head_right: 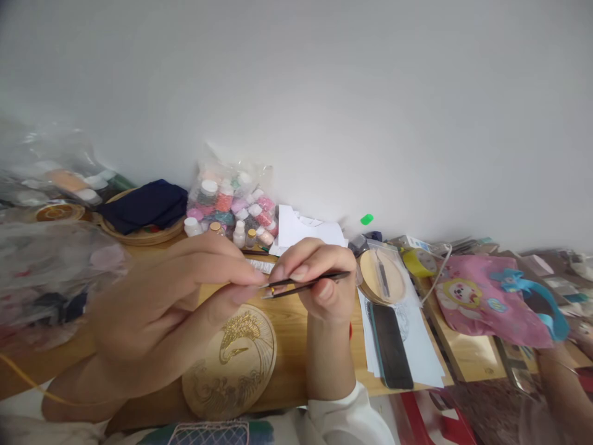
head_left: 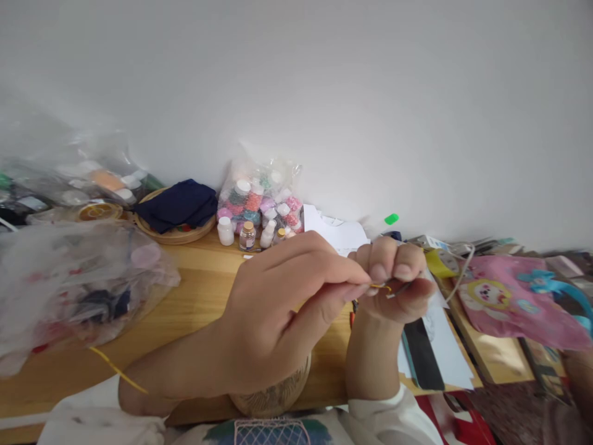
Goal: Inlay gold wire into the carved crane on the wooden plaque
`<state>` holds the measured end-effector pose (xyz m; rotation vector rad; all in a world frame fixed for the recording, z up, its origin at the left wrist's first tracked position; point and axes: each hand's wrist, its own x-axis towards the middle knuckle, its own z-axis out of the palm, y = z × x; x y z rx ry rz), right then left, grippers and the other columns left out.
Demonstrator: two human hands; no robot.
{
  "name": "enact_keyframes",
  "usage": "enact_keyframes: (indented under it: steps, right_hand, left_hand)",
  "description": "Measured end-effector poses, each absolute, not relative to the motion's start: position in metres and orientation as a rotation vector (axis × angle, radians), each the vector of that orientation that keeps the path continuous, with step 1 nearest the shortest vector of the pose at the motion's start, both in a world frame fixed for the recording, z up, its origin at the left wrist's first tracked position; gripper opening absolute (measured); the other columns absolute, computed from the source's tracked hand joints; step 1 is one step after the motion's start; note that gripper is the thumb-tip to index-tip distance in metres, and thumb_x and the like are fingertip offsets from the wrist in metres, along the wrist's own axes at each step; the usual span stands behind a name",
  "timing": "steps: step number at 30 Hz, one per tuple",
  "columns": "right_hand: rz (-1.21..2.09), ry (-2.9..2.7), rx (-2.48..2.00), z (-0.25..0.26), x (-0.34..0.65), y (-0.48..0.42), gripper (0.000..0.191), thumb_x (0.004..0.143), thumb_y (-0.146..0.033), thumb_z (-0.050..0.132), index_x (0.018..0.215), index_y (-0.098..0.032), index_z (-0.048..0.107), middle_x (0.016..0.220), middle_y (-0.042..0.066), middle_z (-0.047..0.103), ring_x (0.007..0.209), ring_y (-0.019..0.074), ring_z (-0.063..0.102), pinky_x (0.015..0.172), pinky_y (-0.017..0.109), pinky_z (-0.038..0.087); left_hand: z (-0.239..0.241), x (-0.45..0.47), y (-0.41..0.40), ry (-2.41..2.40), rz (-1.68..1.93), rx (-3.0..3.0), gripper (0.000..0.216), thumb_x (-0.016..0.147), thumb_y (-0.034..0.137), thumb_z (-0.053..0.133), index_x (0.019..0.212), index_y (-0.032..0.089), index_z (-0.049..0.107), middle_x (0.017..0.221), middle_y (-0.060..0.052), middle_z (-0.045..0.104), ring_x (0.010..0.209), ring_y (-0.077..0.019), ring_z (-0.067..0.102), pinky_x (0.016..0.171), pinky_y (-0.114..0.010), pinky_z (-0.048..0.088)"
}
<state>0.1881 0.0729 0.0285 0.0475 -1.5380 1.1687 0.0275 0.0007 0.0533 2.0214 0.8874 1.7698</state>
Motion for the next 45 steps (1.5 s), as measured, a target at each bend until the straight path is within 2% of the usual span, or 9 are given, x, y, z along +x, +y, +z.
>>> enact_keyframes:
  steps: [6,11,22,25,31,35,40,45]
  right_hand:
    - [1.147,-1.506,0.051,0.0303,0.1859,0.0716,0.019,0.093,-0.034,0.061,0.098,-0.023,0.077,0.075,-0.001,0.069,0.057,0.0083,0.065,0.046,0.018,0.056]
    - [1.143,-1.509,0.029,0.0319,0.187,0.0701,0.019,0.093,-0.033,0.062,0.098,-0.024,0.077,0.075,-0.001,0.071,0.055,0.0073,0.066,0.043,0.016,0.056]
    - [1.182,-1.511,0.023,0.0337,0.1896,0.0694,0.02,0.094,-0.032,0.061,0.098,-0.022,0.078,0.077,-0.001,0.072,0.056,0.0068,0.067,0.05,0.016,0.06]
    - [1.164,-1.52,-0.014,0.0338,0.1898,0.0687,0.021,0.094,-0.035,0.061,0.097,-0.025,0.078,0.074,-0.001,0.07,0.046,0.0054,0.059,0.045,0.016,0.057]
    - [1.127,-1.521,-0.087,0.0339,0.1886,0.0678,0.02,0.092,-0.042,0.062,0.093,-0.031,0.079,0.067,-0.003,0.067,0.033,0.0042,0.031,0.03,0.017,0.039]
    - [1.135,-1.516,-0.072,0.0339,0.1886,0.0687,0.021,0.092,-0.04,0.061,0.094,-0.03,0.079,0.067,-0.003,0.068,0.033,0.0044,0.031,0.028,0.017,0.034]
    - [1.12,-1.521,-0.049,0.0342,0.1878,0.0695,0.02,0.092,-0.038,0.061,0.094,-0.029,0.079,0.068,-0.003,0.068,0.032,0.0038,0.03,0.026,0.017,0.029]
    - [1.103,-1.519,-0.026,0.0331,0.1857,0.0689,0.019,0.093,-0.035,0.06,0.095,-0.027,0.078,0.071,-0.002,0.07,0.033,0.0038,0.036,0.03,0.018,0.038]
  left_hand:
    - [0.0529,0.0275,0.001,0.866,1.783,2.033,0.016,0.091,0.006,0.058,0.092,0.021,0.064,0.079,0.001,0.068,0.072,-0.0113,0.062,0.065,-0.024,0.054]
    - [0.0524,0.0277,0.0013,0.832,1.807,2.033,0.009,0.091,0.009,0.06,0.088,0.016,0.064,0.078,0.001,0.068,0.074,-0.0089,0.062,0.069,-0.02,0.053]
    - [0.0527,0.0283,0.0012,0.869,1.78,2.014,0.01,0.092,0.01,0.059,0.089,0.018,0.063,0.078,0.002,0.067,0.075,-0.0096,0.062,0.07,-0.022,0.053]
    - [0.0518,0.0298,0.0009,0.89,1.772,2.007,0.009,0.093,0.011,0.06,0.089,0.02,0.063,0.078,0.003,0.068,0.075,-0.0103,0.062,0.069,-0.023,0.054]
    - [0.0524,0.0299,0.0017,0.89,1.788,2.016,0.011,0.092,0.009,0.059,0.089,0.019,0.063,0.077,0.003,0.068,0.075,-0.0094,0.061,0.071,-0.022,0.054]
    - [0.0532,0.0295,0.0018,0.877,1.8,2.034,0.01,0.092,0.009,0.06,0.088,0.018,0.063,0.076,0.002,0.067,0.073,-0.0085,0.061,0.069,-0.02,0.053]
    - [0.053,0.0301,0.0018,0.884,1.799,1.984,0.012,0.092,0.01,0.06,0.088,0.021,0.063,0.076,0.003,0.067,0.072,-0.0107,0.061,0.067,-0.024,0.054]
    - [0.0531,0.0305,0.0063,0.777,1.845,1.959,0.01,0.09,0.01,0.062,0.085,0.018,0.064,0.073,0.001,0.067,0.071,-0.01,0.061,0.066,-0.023,0.052]
